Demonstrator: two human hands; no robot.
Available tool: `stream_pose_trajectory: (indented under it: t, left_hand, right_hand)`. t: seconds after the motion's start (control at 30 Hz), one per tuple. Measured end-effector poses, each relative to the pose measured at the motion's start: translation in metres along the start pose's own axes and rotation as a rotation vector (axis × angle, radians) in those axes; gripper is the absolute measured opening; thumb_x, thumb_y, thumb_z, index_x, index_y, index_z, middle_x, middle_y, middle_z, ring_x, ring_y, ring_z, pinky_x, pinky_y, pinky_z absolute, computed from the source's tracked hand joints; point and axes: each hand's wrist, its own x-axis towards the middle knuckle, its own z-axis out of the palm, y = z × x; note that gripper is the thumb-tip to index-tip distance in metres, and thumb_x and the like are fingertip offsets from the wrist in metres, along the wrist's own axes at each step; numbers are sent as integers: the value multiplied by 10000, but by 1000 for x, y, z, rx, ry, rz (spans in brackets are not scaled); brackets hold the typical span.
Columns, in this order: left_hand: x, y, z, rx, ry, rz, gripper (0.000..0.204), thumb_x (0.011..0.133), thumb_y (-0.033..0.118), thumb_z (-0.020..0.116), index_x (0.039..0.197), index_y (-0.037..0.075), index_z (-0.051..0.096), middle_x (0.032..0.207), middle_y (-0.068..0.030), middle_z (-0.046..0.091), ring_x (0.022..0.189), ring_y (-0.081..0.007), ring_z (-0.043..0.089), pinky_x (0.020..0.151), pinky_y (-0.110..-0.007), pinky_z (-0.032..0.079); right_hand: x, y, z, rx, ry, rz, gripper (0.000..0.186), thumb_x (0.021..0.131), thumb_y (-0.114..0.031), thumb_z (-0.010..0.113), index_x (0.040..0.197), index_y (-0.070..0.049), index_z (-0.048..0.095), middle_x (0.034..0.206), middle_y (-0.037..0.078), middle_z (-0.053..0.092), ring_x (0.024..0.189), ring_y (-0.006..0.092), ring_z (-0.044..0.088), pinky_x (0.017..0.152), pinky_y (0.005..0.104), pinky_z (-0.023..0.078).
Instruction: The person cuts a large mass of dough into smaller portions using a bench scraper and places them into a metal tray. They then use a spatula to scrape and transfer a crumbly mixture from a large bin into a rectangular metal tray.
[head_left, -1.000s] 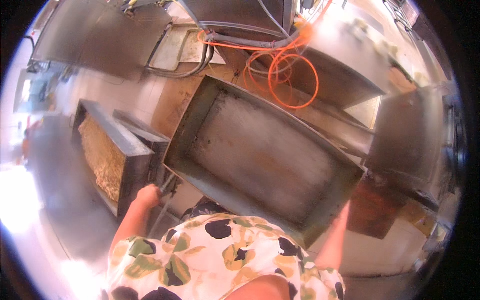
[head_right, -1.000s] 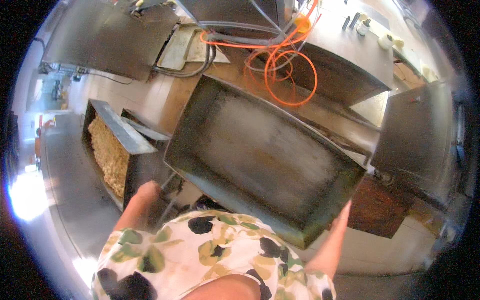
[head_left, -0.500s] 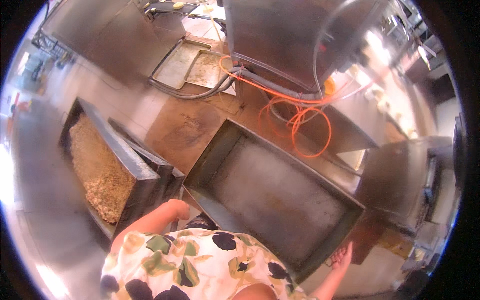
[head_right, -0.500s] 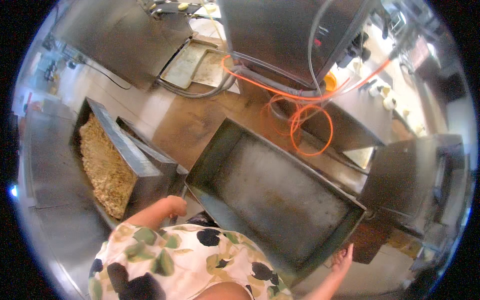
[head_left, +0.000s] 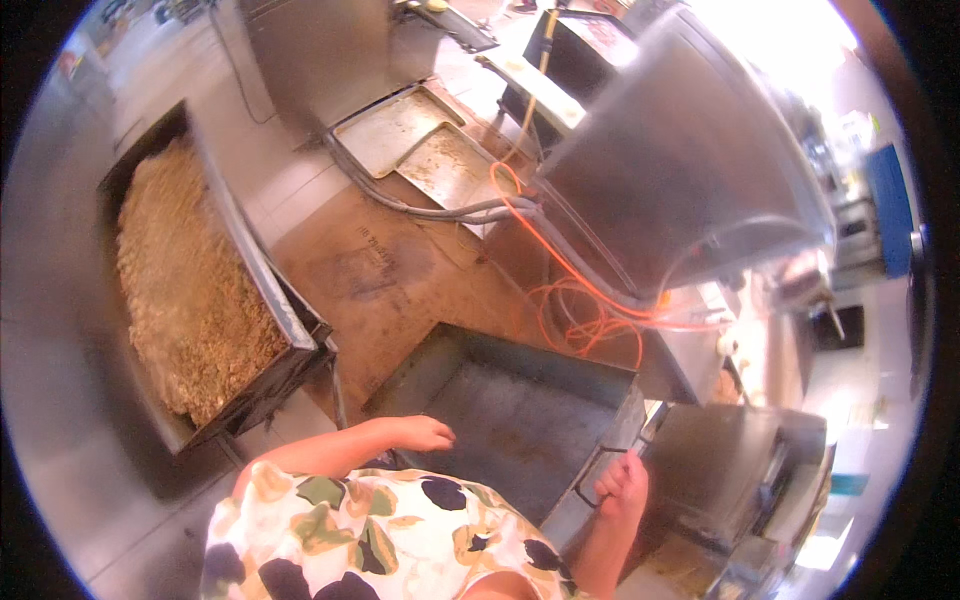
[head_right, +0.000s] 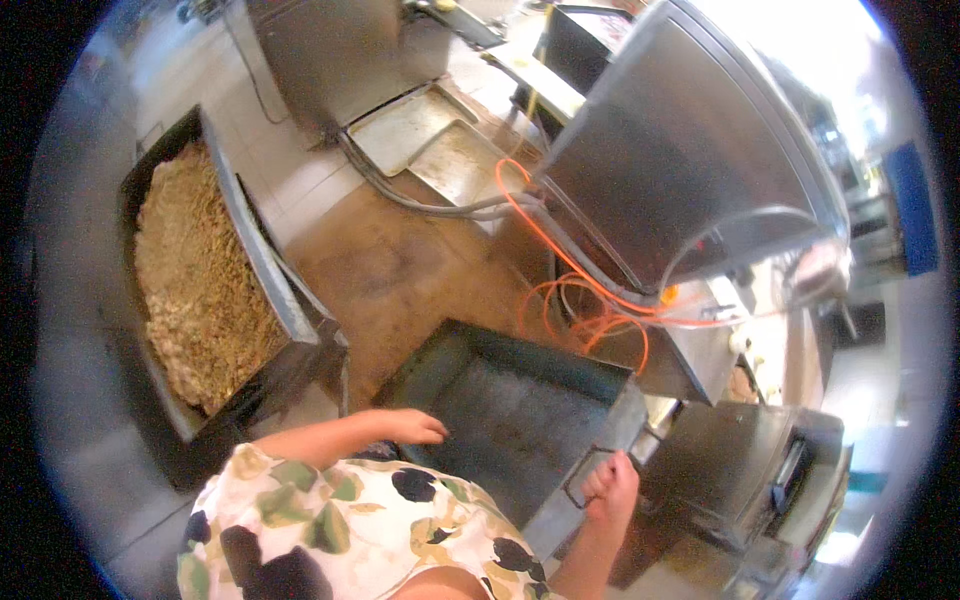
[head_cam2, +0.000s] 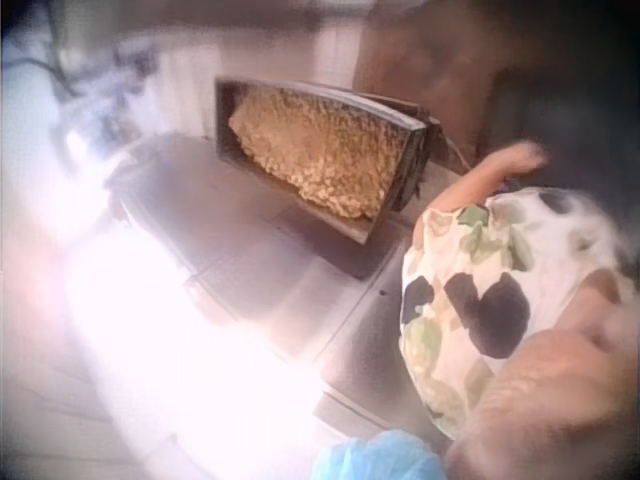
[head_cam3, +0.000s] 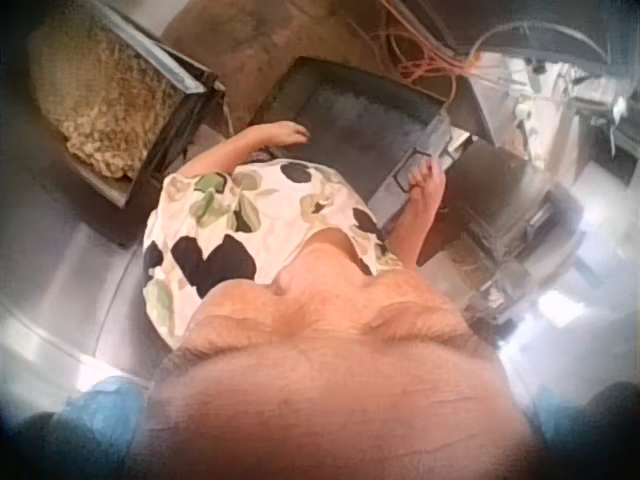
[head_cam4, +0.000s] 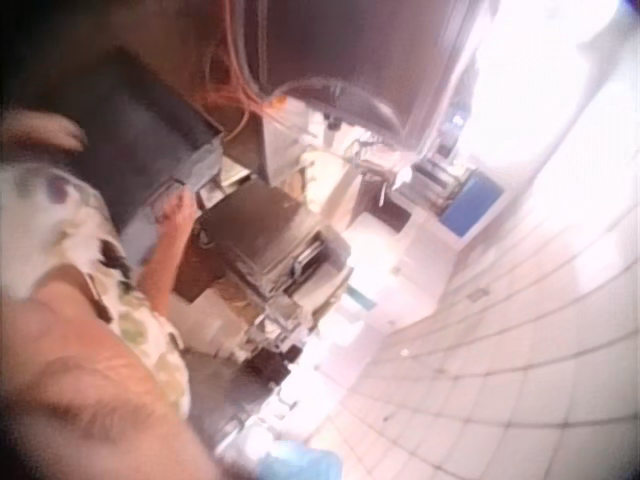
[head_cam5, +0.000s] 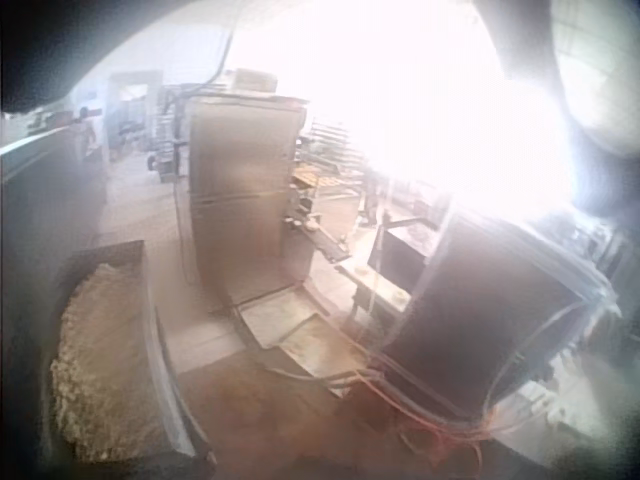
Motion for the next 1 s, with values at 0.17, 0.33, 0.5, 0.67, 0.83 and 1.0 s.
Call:
stream_pose_trajectory:
  t: [0.17,0.33,0.5,0.67,0.83,1.0]
  left_hand:
    - [10,53,-7,-683,-176,127,773,849,464,583,1434,40,309,1413,-135,423,1266,-258,426,1051,-381,334]
    - [7,95,-25,-925,-188,378,784,858,280,645,1461,27,213,1402,-116,422,1248,-194,424,1033,-338,341]
    - [20,77,-5,-1073,105,430,676,762,8,693,1345,-1,351,1200,-75,569,1108,-163,524,956,-317,416]
    - [10,45,3,-764,507,245,469,756,-77,601,1190,-17,433,1041,-109,623,968,-167,602,843,-317,493]
    - [14,43,-45,-726,720,313,360,806,-24,648,1110,-2,456,1001,-84,613,953,-140,585,823,-297,495]
    - [26,18,-95,-759,847,455,285,851,34,651,1048,34,445,1022,-50,581,951,-114,557,829,-298,478]
  right_hand:
    - [27,17,78,8,-136,90,288,935,-295,531,690,-179,433,505,-64,275,400,89,219,422,282,202]
    - [41,35,147,-17,-277,141,262,933,-289,532,705,-178,465,511,-69,282,407,80,243,441,266,260]
    - [43,59,182,38,-313,210,287,946,-255,512,706,-159,386,531,-44,305,417,83,274,407,269,271]
    - [35,88,217,-99,-308,219,265,927,-249,540,719,-156,404,535,-40,310,409,86,279,389,261,247]
    - [53,86,270,-254,-350,11,272,919,-237,534,701,-154,395,527,-46,305,395,83,269,370,257,225]
    - [64,82,333,-265,-434,-79,240,902,-157,564,715,-134,416,529,-43,334,387,69,269,354,247,194]
